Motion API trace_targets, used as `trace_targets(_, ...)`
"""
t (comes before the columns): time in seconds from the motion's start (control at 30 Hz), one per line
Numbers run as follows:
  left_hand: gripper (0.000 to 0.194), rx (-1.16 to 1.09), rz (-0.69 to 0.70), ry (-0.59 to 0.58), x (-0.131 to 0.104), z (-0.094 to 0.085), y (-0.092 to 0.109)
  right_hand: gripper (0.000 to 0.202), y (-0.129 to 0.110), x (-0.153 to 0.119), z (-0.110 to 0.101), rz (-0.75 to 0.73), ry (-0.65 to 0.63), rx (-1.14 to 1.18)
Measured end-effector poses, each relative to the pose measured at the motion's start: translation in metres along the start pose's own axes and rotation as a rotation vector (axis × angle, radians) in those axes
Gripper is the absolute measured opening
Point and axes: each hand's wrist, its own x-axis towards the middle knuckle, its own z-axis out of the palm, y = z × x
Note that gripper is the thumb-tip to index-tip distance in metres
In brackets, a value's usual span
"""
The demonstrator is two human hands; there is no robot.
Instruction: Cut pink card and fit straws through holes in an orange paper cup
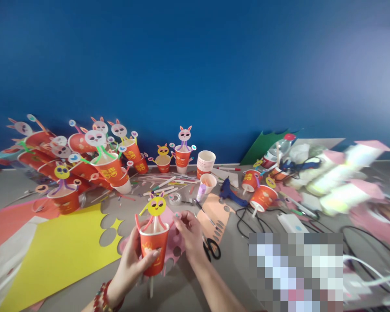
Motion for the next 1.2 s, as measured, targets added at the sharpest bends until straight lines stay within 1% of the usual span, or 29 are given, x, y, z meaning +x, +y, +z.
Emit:
trace_targets(0.2, 0.065, 0.025, 0.016, 0.003, -0.001, -0.001, -0.004, 0.033, 0.001, 0.001, 0.000, -0.004, 0.007, 0.006)
trace_targets(0.33, 0.064, 0.038, 0.020, -0.014, -0.001, -0.002, -0.005, 0.035, 0.003, 0.002, 0.001, 0.004, 0.023, 0.009)
trace_targets(0.57, 0.068, 0.005, 0.005, -0.004, -0.002, -0.002, -0.010, 0.035, 0.006, 0.003, -0.001, 0.010, 0.021, 0.019)
trace_targets(0.83, 0.066, -0.003, 0.010, -0.019, -0.002, -0.003, -0.011, 0.036, 0.009, 0.003, -0.002, 0.002, 0.026, 0.033)
trace_targets(0.93, 0.064, -0.021, 0.006, -0.023, -0.002, -0.003, -0.013, 0.039, 0.008, 0.001, -0.001, -0.005, 0.010, 0.066)
trace_targets(1.07, 0.065, -0.030, -0.003, -0.022, -0.001, -0.003, -0.014, 0.034, 0.007, 0.000, -0.002, 0.004, -0.009, 0.071)
trace_targets(1.2, 0.064, -0.047, -0.025, -0.022, -0.002, -0.002, -0.014, 0.033, 0.007, 0.002, -0.002, -0.004, 0.008, 0.055)
